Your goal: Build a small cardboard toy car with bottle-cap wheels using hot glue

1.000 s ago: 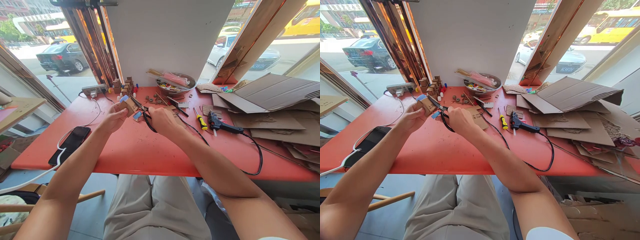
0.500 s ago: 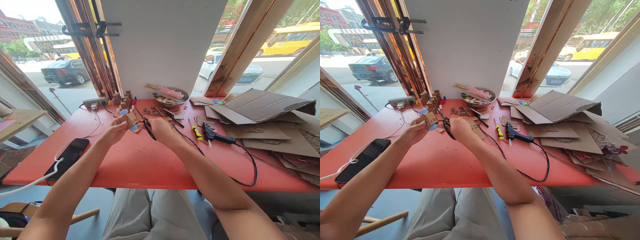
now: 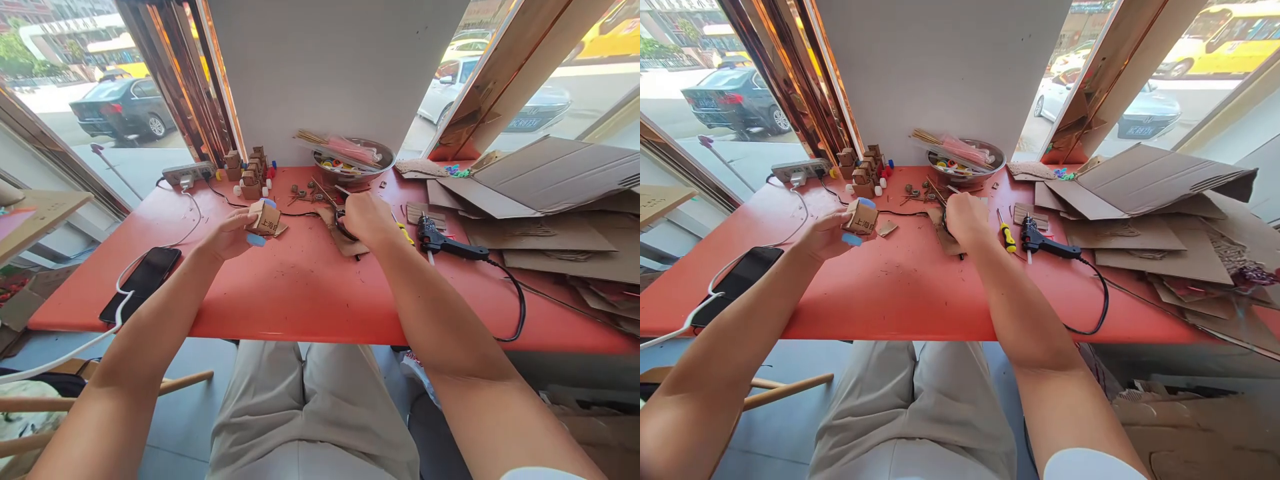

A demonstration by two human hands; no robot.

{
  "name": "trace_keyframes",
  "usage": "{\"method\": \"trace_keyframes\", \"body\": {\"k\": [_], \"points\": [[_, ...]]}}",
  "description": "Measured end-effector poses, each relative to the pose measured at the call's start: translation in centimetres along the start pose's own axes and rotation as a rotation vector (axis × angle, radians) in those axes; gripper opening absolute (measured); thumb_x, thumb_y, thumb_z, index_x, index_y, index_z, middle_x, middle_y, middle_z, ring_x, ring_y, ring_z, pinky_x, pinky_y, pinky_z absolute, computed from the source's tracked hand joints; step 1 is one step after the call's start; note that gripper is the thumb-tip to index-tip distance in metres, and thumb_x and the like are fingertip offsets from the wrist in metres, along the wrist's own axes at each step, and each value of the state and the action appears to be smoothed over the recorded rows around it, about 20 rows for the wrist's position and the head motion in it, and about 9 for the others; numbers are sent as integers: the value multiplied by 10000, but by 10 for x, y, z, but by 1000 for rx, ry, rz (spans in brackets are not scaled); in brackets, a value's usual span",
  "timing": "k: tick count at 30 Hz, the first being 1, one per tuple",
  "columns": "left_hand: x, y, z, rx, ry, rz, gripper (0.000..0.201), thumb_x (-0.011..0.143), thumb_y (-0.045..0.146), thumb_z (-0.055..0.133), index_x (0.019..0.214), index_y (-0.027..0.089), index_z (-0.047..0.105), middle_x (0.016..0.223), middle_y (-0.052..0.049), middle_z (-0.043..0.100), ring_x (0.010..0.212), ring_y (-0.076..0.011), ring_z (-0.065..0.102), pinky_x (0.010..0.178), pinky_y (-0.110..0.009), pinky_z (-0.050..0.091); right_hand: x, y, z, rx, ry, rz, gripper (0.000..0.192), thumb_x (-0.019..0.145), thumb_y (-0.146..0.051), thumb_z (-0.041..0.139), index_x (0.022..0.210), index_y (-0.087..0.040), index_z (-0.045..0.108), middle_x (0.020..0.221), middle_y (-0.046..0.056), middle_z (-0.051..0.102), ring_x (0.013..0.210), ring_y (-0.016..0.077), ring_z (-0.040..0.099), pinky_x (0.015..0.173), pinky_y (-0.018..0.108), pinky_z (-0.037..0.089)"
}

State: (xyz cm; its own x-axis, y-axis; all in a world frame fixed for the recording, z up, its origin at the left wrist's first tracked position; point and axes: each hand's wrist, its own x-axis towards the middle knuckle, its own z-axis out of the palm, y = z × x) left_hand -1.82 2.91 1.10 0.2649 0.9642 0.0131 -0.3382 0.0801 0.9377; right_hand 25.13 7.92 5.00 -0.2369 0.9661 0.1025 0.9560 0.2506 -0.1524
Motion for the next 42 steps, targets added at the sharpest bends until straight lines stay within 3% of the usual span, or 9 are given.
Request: {"method": "trace_keyframes", "body": {"k": [3,7,11,15,18,22,25,33,42], "points": [[0,0,3,49,-27,6,330,650,309,933,903,165,779,792,-49,781,680,-189,740,598,-266,579,-8,-17,-5,281,28,-144,188,1002,-271,722,1140,-148,751,1121,169,822,1131,310,777,945,398,605],[1,-2,8,158,-78,48,409,618,408,981,884,160,794,821,-83,791,707,-210,739,601,-283,562,-15,-40,4,904,-249,-366,332,1063,-410,662,1290,-185,571,862,47,788,779,199,788,675,289,628],[2,-4,7,227,-92,64,455,639,483,974,898,150,805,891,-131,817,857,-303,794,742,-373,632,-14,-48,21,1080,-288,-460,366,985,-300,741,1251,-222,500,799,-31,722,734,171,761,634,264,626],[1,-2,-2,264,-73,59,456,636,465,997,897,138,817,895,-156,819,911,-352,801,822,-450,662,-13,-49,27,1091,-328,-448,372,946,-218,731,1230,-228,490,775,-58,677,717,160,736,654,270,618],[1,1,-5,327,-73,4,448,615,451,1016,865,131,825,845,-155,812,785,-309,778,723,-420,654,-13,-47,28,995,-330,-439,433,926,-221,737,1288,-203,500,864,-15,724,774,180,752,711,303,615],[2,4,-2,469,-133,-47,388,606,446,1021,781,155,833,743,-105,793,709,-256,750,651,-348,619,-13,-42,26,710,-134,-578,521,855,-164,760,1344,-171,581,1219,114,768,1164,260,740,1021,404,565],[3,1,3,518,-180,-44,318,625,399,1015,769,183,832,734,-74,797,753,-250,770,692,-332,626,-12,-40,25,533,-87,-733,476,831,-122,708,1300,-194,661,1430,127,711,1376,294,635,1164,439,467],[11,-17,-4,478,-84,-29,434,540,335,1061,804,182,752,736,-45,783,675,-200,743,580,-268,561,-10,-39,35,347,-143,-753,386,847,-127,672,1231,-159,700,1323,144,770,1222,301,706,1035,386,491],[13,-16,-5,840,64,177,257,660,375,947,774,208,789,816,-37,808,831,-245,755,781,-326,585,-1,-37,50,457,-137,-673,384,871,-284,772,1217,-122,739,1193,141,807,1053,262,730,898,317,466]]}}
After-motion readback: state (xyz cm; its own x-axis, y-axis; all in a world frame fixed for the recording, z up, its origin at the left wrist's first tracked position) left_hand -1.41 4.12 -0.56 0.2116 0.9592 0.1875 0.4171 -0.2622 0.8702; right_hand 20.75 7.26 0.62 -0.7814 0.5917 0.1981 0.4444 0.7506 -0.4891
